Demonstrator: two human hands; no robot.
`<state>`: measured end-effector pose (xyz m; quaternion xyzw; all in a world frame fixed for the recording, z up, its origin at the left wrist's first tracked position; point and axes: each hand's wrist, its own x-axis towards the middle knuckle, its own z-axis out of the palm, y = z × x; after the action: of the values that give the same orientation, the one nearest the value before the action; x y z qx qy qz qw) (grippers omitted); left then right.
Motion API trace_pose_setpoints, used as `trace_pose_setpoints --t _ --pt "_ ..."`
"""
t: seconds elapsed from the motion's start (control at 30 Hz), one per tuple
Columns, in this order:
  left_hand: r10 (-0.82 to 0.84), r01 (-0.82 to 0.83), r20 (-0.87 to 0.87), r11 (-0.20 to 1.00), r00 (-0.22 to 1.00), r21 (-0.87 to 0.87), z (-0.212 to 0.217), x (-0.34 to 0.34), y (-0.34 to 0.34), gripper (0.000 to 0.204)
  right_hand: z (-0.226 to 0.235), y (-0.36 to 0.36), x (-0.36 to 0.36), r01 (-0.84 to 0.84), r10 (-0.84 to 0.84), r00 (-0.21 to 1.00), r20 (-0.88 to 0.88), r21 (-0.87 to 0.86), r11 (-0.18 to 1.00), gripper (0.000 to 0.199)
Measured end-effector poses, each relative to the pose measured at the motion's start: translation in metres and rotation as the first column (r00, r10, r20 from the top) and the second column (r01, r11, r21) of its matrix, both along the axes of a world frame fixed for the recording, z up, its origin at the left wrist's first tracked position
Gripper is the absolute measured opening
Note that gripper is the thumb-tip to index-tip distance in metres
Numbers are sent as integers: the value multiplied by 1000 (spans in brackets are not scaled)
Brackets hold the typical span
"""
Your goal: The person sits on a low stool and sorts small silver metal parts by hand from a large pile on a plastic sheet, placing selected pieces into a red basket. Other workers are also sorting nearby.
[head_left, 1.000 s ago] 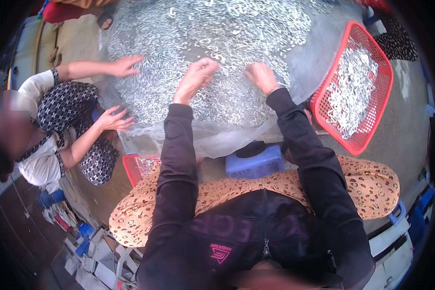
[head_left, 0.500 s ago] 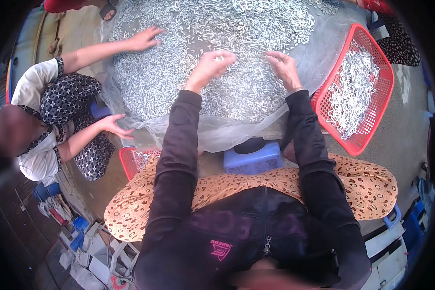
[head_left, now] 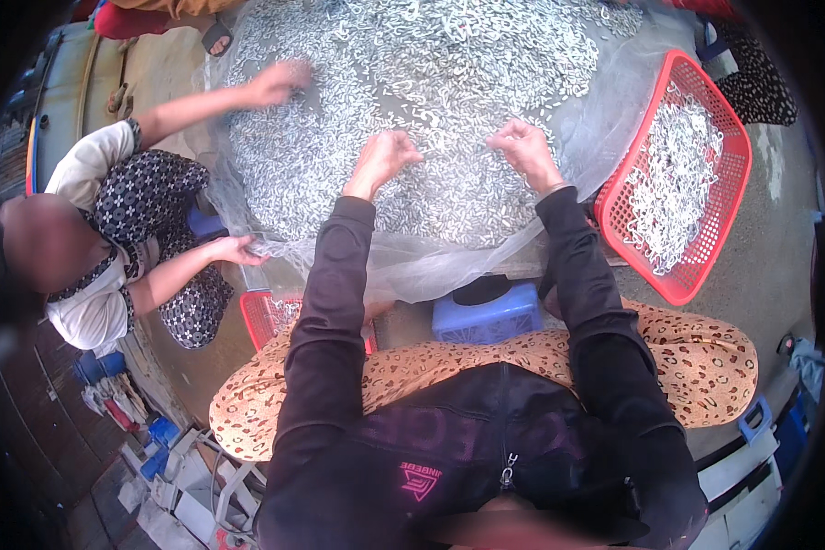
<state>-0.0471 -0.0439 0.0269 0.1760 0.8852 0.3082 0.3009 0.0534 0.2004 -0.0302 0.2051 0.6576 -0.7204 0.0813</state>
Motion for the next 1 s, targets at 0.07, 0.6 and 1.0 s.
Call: trace_pose_setpoints --t 0.07,0.6,1.0 --pt "57 -80 173 989 983 127 9 -5 -8 17 9 10 -3 14 -7 1000 22 -353 936 21" --pt "312 -500 473 793 824 349 -34 -19 24 29 35 19 12 62 -110 994 6 -854 517 28" --pt "6 -15 -89 995 996 -101 -36 -18 27 24 51 34 15 33 -344 936 -70 -958 286 27"
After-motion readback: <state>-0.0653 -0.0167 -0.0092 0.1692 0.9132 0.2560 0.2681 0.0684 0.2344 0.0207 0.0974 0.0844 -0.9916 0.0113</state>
